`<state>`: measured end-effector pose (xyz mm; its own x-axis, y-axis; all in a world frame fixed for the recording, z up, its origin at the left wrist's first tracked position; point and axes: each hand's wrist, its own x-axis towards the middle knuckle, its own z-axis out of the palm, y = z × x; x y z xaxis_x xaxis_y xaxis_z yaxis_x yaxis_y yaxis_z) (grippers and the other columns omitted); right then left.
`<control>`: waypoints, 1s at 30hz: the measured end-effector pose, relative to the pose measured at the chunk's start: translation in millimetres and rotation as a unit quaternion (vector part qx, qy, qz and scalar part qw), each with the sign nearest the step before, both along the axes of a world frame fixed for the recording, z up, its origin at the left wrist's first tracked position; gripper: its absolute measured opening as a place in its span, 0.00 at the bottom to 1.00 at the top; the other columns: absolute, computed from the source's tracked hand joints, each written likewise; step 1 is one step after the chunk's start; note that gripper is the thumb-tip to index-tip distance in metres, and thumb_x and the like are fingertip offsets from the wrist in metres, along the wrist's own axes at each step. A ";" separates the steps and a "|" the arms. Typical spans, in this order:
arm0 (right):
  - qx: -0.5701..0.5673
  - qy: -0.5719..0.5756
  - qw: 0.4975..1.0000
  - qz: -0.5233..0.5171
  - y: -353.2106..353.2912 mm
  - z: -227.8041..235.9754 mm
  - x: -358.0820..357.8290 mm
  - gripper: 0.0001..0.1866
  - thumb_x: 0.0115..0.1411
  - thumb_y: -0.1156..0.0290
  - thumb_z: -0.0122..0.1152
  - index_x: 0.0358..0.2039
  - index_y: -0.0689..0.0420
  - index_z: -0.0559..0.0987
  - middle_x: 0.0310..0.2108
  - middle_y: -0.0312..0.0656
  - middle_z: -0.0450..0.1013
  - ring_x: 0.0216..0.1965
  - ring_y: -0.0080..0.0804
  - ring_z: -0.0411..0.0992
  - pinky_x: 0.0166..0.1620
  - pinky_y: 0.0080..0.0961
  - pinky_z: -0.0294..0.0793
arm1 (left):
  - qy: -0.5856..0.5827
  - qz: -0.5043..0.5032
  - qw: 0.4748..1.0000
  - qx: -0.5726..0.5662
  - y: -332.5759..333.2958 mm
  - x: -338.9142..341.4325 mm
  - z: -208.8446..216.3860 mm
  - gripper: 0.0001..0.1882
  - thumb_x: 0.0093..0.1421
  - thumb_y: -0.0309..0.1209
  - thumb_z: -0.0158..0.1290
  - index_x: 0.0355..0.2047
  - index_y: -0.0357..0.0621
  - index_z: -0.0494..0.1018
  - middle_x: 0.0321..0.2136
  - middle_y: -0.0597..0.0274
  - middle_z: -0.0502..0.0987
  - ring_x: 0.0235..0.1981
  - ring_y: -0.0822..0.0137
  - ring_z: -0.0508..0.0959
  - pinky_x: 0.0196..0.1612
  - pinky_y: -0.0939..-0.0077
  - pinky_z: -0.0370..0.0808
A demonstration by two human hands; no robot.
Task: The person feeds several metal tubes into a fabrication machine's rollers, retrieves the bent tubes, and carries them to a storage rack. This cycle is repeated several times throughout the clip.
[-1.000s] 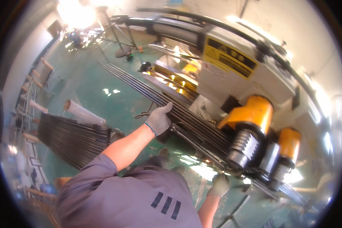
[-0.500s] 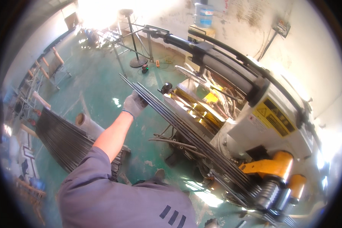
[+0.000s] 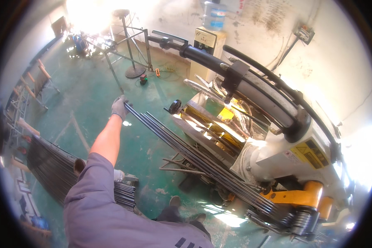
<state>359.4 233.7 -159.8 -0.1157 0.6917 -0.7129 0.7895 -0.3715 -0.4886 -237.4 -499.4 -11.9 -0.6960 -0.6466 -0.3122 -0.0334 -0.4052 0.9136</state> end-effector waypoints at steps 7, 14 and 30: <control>0.009 -0.011 1.000 0.006 -4.5 5.7 14.1 0.11 0.69 0.64 0.60 0.30 0.56 0.79 0.26 0.40 0.77 0.23 0.34 0.72 0.25 0.35 0.69 | 0.101 -0.097 0.987 0.075 37.0 39.3 -4.4 0.16 0.72 0.34 0.56 0.54 0.38 0.69 0.43 0.50 0.81 0.35 0.52 0.85 0.40 0.51 0.87; 0.012 0.017 1.000 0.017 4.5 -4.0 19.5 0.12 0.69 0.63 0.59 0.30 0.56 0.79 0.27 0.40 0.77 0.26 0.35 0.74 0.27 0.37 0.70 | 0.068 -0.290 0.945 0.135 107.4 100.9 17.2 0.20 0.75 0.41 0.52 0.60 0.41 0.70 0.44 0.56 0.81 0.44 0.54 0.85 0.49 0.48 0.84; -0.001 0.010 0.999 0.034 9.1 -31.5 43.0 0.15 0.70 0.61 0.55 0.32 0.58 0.81 0.31 0.41 0.79 0.31 0.36 0.76 0.32 0.40 0.74 | 0.034 -0.285 0.956 0.064 112.3 101.3 34.5 0.23 0.76 0.37 0.50 0.68 0.46 0.68 0.44 0.57 0.81 0.40 0.55 0.86 0.42 0.51 0.87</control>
<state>402.4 242.8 -191.3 -0.1768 0.6796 -0.7120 0.8034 -0.3182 -0.5033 -136.1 -387.1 22.6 -0.9456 -0.1156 -0.3039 -0.2237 -0.4472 0.8660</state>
